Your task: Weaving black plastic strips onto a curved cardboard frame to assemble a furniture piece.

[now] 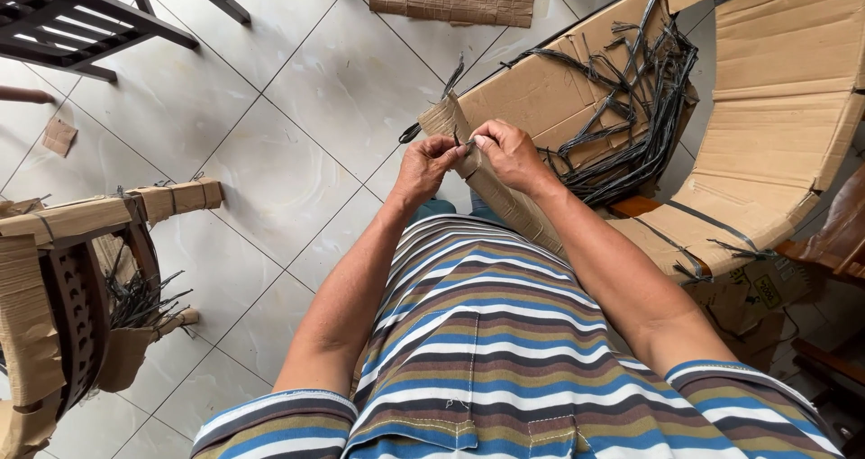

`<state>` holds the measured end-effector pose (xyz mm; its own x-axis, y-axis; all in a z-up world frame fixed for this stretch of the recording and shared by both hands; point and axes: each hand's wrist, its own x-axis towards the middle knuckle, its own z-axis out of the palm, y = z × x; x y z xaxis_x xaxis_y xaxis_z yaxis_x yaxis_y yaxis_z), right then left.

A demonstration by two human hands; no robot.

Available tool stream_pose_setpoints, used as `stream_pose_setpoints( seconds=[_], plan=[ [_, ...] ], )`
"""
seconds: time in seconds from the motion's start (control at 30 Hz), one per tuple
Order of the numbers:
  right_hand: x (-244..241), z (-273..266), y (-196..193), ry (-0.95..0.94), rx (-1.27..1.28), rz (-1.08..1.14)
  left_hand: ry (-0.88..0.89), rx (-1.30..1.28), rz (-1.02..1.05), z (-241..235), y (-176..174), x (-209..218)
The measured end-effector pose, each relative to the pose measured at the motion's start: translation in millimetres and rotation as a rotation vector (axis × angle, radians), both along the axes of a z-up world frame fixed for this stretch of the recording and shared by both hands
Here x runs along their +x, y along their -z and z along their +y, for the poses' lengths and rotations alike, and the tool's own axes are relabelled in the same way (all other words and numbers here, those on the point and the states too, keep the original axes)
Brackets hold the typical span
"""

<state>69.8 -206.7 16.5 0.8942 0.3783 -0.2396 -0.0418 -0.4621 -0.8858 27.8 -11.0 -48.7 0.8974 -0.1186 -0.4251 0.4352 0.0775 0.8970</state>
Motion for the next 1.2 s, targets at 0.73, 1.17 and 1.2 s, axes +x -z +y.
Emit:
stream_pose_setpoints(
  seconds=[0.73, 1.17, 1.2],
  plan=[
    [-5, -6, 35, 0.239, -0.084, 0.168, -0.23, -0.185, -0.032, -4, -42, 5],
    [3, 42, -49, -0.118, -0.233, -0.407, -0.391, -0.368, 0.212, 19, -20, -17],
    [1, 47, -56, -0.191, -0.298, -0.503, -0.391, -0.399, 0.245, 18, -13, -22]
  ],
)
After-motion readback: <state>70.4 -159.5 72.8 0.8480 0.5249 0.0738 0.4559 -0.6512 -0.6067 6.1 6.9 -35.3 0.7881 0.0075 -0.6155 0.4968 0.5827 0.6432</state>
